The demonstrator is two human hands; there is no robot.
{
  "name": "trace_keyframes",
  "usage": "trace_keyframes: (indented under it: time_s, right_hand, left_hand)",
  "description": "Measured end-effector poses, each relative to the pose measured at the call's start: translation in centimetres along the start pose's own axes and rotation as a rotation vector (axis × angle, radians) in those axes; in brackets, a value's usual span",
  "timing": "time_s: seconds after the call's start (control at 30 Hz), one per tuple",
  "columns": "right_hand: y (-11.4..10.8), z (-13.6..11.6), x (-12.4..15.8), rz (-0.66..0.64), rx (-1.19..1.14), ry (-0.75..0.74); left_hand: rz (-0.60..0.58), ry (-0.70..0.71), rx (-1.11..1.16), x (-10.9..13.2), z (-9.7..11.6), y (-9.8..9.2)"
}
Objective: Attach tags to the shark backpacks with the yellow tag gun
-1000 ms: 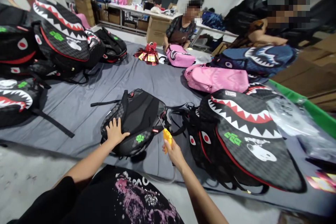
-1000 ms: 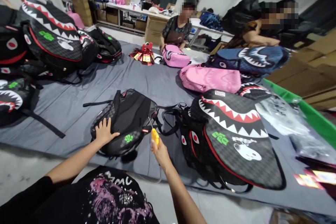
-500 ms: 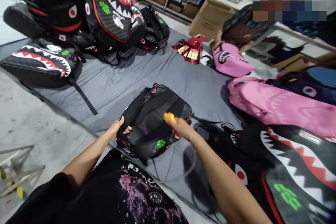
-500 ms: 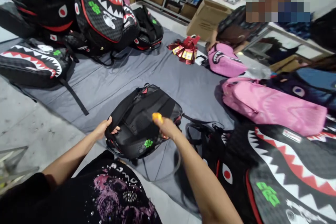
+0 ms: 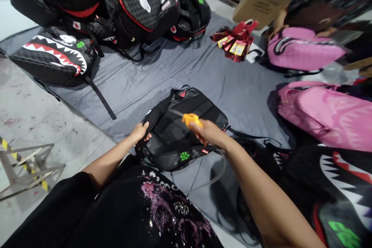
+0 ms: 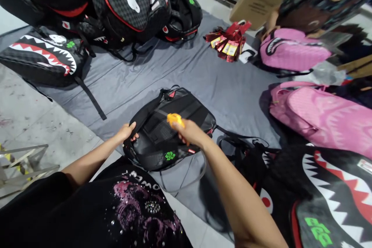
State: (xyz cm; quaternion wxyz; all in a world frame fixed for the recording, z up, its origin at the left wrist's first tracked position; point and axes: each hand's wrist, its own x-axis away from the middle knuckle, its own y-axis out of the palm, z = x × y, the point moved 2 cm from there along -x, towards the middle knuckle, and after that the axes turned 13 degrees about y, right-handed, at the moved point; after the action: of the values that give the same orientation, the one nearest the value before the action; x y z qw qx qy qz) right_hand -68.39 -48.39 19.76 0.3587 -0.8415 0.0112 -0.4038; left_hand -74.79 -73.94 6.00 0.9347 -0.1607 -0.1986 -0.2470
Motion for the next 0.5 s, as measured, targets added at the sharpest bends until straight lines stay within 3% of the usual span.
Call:
trace_keyframes:
  time_s: [0.1,0.17,0.2,0.27,0.37,0.4,0.5]
  right_hand:
    - [-0.9,0.1,0.5,0.036,0.04,0.039]
    - [-1.4,0.8,1.1,0.041,0.104,0.074]
    - [-1.8,1.3,1.5,0.11,0.14,0.109]
    - [-2.2,2.3,2.4,0.206,0.172,0.158]
    - [-2.1,4.0,3.6,0.0,0.139,0.151]
    - [-2.3,4.6,3.9,-0.005,0.144,0.179]
    - [-3.2,6.5,4.4,0.142,0.177,0.3]
  left_hand:
    - [0.063,0.286,-0.583,1.7,1.8,2.1]
    - [0.042,0.452,-0.974,2.3,2.8,3.9]
    - [0.01,0.489,-1.078,2.3,3.0,4.7]
    - [-0.058,0.518,-1.168,2.0,3.2,5.8]
    - [-0.068,0.509,-1.195,1.5,3.1,6.3]
    - [-0.043,0.524,-1.192,1.7,3.2,6.4]
    - [0.014,0.701,-1.138,3.7,3.9,7.4]
